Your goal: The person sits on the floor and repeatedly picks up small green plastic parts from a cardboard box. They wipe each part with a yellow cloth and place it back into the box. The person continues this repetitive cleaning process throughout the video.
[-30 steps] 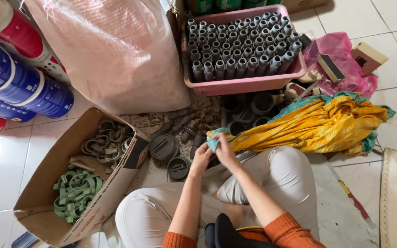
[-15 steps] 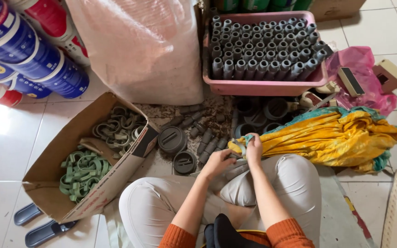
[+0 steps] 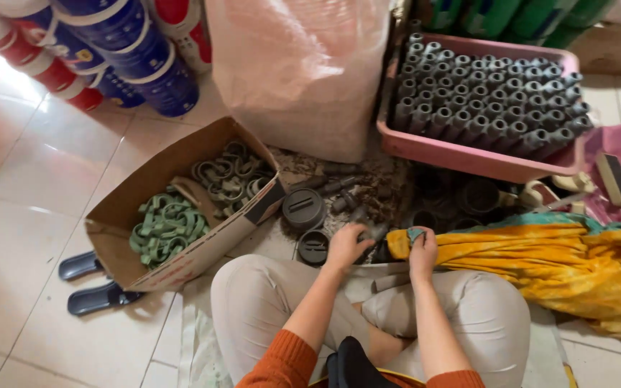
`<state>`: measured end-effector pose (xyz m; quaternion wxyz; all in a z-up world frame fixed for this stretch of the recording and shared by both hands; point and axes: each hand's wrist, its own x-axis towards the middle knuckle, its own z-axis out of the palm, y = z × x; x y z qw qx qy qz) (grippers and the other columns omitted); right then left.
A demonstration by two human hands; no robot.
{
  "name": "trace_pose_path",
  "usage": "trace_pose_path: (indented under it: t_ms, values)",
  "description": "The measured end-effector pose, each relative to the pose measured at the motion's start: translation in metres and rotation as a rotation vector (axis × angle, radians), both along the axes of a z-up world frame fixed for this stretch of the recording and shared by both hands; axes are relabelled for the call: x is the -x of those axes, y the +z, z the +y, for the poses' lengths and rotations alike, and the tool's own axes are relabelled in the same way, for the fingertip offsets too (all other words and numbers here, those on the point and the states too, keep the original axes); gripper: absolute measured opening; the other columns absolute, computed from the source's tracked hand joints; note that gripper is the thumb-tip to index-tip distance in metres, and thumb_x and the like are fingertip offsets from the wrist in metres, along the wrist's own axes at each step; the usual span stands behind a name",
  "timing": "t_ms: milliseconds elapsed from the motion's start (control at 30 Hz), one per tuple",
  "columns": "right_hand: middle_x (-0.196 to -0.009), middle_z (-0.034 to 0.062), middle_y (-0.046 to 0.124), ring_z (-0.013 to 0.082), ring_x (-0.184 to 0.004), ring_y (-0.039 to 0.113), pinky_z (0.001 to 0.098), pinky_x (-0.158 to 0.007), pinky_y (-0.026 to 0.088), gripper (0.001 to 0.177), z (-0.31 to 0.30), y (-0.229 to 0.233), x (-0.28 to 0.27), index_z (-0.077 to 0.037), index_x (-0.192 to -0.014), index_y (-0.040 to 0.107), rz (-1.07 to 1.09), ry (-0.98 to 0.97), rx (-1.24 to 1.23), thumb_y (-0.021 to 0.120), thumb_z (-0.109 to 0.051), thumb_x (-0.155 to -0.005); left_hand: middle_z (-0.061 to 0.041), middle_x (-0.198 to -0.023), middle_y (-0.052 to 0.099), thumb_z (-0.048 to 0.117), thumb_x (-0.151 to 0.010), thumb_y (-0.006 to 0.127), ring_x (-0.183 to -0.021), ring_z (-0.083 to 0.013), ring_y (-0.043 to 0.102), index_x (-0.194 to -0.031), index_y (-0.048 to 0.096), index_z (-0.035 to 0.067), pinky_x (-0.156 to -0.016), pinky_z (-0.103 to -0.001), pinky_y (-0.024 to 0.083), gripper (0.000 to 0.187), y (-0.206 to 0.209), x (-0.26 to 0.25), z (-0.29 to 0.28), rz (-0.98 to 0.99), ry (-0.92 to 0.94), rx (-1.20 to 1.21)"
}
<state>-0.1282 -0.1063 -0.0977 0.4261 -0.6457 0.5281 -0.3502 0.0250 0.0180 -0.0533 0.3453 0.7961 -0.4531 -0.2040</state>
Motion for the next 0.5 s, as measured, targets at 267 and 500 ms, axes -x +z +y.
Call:
trace_pose_path:
  t_ms: [267,500]
  values:
    - [-0.094,0.0133,0.062,0.0322,-0.100,0.057,0.0426,-0.091,0.042,0.020,0.006,0.009,-0.004,-0.010,-0.102,0.062,0.015,0.031,-0.042,0.042,-0.010,-0.096,-0.013,-0.083,0.067,0.022,-0.075,0.069,-0.085,-0.0329,0.064,-0.090,0.068,0.011,-0.075,-0.041,0.050,0.018,0.111,-0.060,0.022,0.136,0.491,0.337]
    - [-0.092,0.0127,0.064,0.0328,-0.098,0.058,0.0416,-0.089,0.045,0.017,0.004,-0.011,-0.011,-0.015,-0.100,0.064,0.068,-0.017,-0.016,0.048,-0.013,-0.095,0.001,-0.102,0.064,0.049,-0.071,0.072,-0.103,-0.0248,0.057,-0.108,0.062,0.028,-0.085,-0.052,0.047,0.043,0.110,-0.190,0.092,-0.072,1.141,0.101]
